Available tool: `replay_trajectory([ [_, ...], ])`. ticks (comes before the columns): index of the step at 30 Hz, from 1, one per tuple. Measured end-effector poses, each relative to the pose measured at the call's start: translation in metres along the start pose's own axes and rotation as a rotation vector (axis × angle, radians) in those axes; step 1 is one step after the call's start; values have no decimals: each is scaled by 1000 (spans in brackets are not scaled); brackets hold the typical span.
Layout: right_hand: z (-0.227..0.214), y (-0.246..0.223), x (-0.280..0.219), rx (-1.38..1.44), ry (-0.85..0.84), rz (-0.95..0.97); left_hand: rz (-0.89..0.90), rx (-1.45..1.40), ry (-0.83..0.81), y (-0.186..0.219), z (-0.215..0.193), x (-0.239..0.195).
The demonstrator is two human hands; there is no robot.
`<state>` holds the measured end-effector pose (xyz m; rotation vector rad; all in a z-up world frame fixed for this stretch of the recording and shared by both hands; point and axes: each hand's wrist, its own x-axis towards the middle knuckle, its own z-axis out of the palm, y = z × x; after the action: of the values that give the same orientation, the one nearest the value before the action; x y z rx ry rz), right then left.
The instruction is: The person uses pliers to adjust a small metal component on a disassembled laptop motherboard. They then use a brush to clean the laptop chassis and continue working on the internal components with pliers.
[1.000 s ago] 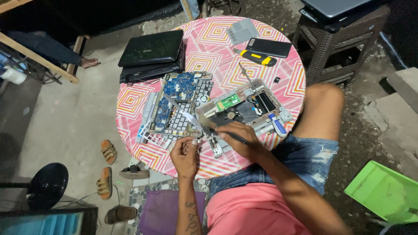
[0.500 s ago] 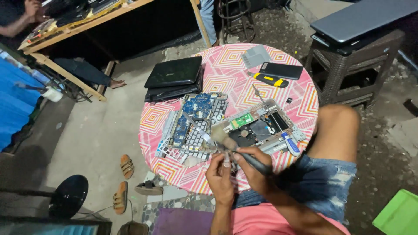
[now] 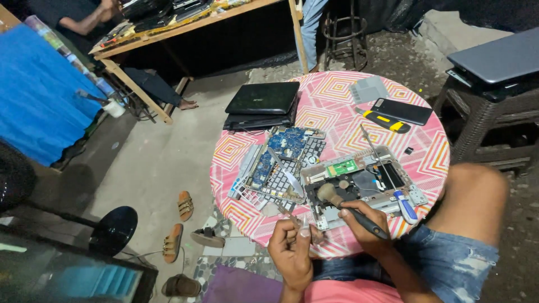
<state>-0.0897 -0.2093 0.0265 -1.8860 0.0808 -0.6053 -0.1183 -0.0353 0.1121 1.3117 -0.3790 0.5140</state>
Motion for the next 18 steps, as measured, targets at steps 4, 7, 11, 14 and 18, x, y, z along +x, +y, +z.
replay_trajectory([
  [4,-2,-8,1,9,-14,6,-39,-86,-10,-1,0,-7],
  [7,-2,-12,2,66,-80,35,24,-72,-24,3,-1,-9],
  [11,-2,-8,4,53,-76,33,73,-39,-47,15,2,-9],
  [14,-4,-14,5,37,-84,54,99,4,-21,12,1,-13],
  [18,-4,-12,5,33,-92,61,75,89,20,7,-4,-18],
])
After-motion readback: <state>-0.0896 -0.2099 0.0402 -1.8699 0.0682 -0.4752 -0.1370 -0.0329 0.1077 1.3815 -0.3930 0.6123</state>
